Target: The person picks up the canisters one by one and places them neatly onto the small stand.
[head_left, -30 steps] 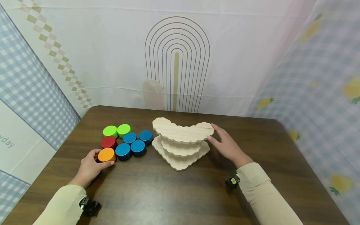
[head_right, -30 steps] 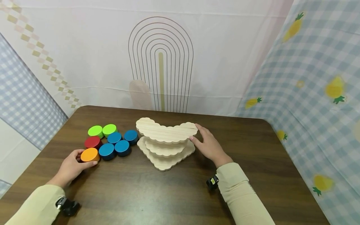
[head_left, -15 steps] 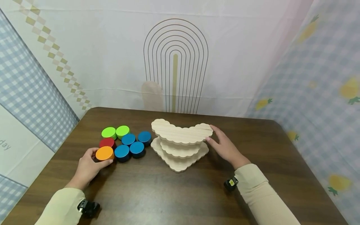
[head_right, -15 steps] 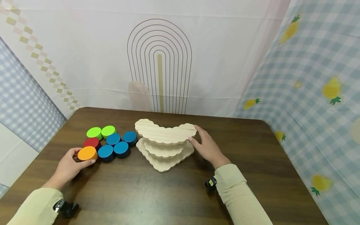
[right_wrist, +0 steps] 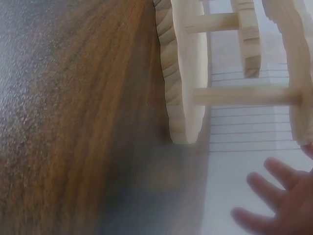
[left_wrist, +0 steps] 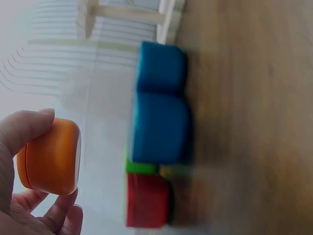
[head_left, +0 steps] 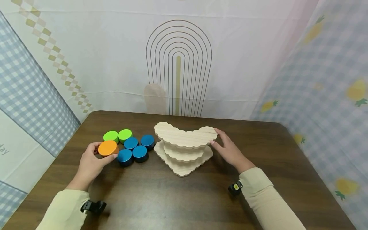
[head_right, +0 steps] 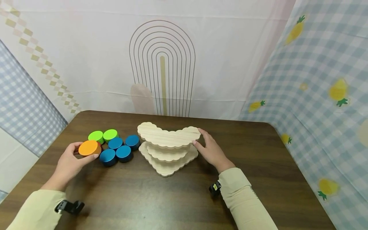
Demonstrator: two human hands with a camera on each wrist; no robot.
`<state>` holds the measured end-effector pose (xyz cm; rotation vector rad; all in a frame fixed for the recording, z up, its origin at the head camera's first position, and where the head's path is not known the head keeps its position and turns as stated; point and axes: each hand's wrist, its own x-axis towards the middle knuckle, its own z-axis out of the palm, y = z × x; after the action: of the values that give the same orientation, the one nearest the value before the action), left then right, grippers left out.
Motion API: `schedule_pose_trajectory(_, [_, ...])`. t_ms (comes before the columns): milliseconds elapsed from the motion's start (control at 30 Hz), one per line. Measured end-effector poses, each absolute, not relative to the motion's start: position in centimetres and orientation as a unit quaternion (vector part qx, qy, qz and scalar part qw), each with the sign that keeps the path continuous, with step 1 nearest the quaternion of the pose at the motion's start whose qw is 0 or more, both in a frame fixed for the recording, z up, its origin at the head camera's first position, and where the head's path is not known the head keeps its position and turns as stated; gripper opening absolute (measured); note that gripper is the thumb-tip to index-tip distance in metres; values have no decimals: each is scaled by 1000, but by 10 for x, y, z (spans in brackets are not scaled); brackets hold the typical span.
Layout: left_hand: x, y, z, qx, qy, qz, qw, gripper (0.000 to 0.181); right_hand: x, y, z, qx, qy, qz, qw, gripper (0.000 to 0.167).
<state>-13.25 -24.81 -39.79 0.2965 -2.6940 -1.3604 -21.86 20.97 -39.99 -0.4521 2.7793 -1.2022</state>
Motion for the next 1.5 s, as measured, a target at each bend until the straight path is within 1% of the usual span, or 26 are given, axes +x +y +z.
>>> schedule_pose_trajectory(267, [-137,-220,-376,56,-876,-476,55,77,-220,209,-401,-148,900,-408,42,73])
schedule_pose_trajectory(533, [-141,-190,-364,16,-855,-515,50,73,-222,210,-402,-153,892,-425,39,71])
schedule_pose_trajectory(933, [-154,-150,-348,-12,-846,-530,55,66,-222,214,-405,-151,889,-430,37,62])
schedule_pose_trajectory(1167, [-163,-129,-342,-29,-836,-545,49,67,-223,212,-406,-146,890,-430,37,60])
schedule_pose_trajectory(1500, [-177,-92,-330,-45,-832,-549,69,67,-224,211,-409,-149,890,-429,28,58])
